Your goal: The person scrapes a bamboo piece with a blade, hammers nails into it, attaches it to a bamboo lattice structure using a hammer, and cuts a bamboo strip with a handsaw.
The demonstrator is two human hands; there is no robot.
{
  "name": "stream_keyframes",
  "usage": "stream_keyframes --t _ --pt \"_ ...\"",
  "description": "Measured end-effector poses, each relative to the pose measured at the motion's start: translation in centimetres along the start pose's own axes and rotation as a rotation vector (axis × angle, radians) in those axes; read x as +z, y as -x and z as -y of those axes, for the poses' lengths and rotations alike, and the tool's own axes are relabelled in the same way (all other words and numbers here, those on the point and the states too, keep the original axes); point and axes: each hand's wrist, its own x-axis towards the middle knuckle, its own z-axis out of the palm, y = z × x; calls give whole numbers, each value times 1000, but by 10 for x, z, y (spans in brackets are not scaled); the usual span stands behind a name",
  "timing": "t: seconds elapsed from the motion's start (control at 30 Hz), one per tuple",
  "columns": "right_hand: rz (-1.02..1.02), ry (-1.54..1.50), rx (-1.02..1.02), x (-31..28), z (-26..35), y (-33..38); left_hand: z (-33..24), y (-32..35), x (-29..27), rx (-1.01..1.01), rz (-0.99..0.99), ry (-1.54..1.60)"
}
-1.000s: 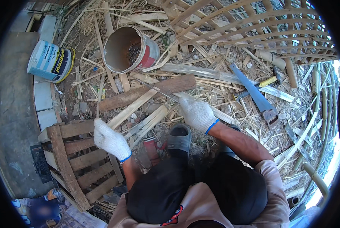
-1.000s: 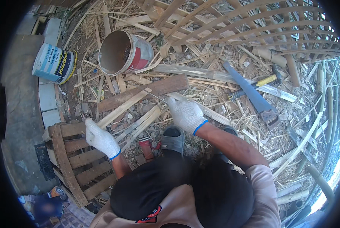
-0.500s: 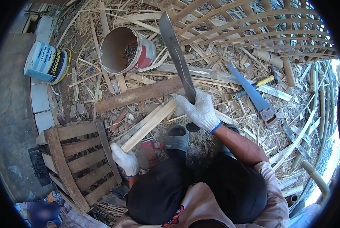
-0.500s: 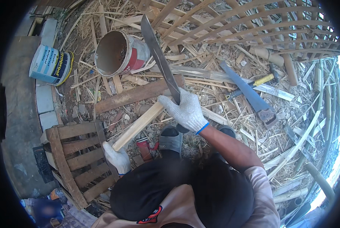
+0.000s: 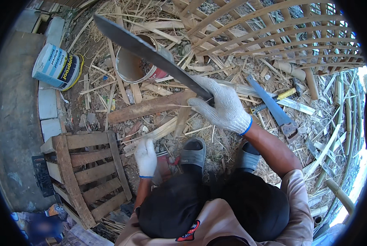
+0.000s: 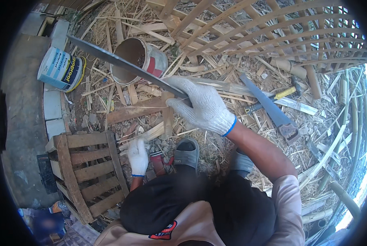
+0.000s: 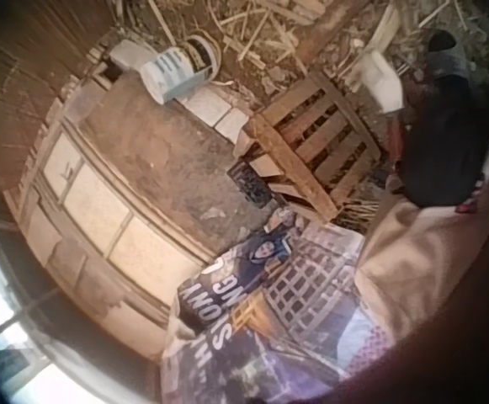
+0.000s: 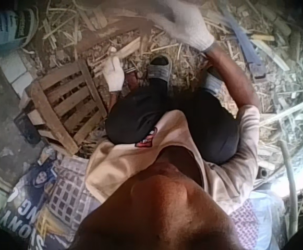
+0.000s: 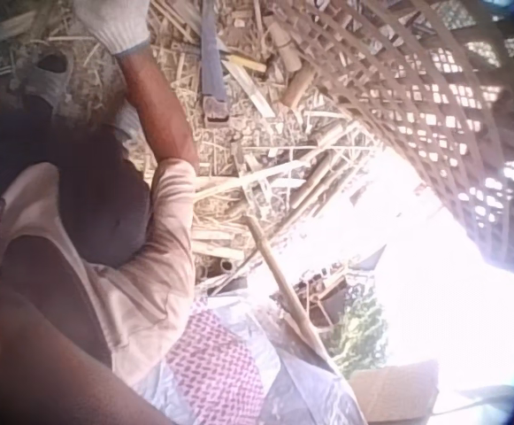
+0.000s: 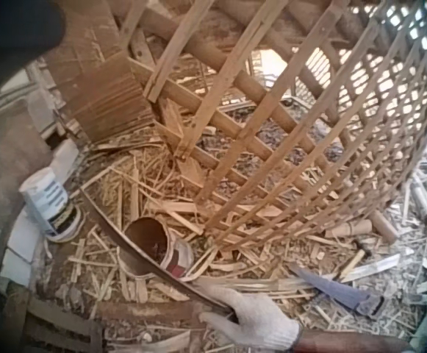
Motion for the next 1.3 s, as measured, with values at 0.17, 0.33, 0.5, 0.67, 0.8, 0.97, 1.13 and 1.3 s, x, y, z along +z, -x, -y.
stream_keyframes --t 0.17,0.33,0.5,0.67,0.8,0.97,1.13,1.3 --pt "164 54 -202 -3 15 -38 -97 -53 -53 -7 -270 436" --pt "267 -12 -310 16 61 -67 -114 -99 -71 336 -321 582" --pt "354 -24 -453 39 79 -79 -65 -108 -47 359 -307 405" --pt "-11 -149 -573 39 70 -67 -88 -103 -32 263 -711 253" --pt "40 -54 -147 13 57 -28 -116 -91 -29 207 -717 451" --pt "140 30 185 30 19 25 -129 -84 -35 141 -921 388" --pt "270 170 109 63 3 54 -114 -82 -36 137 -942 369" --pt "257 104 9 79 14 47 -117 -94 -16 222 -1107 639"
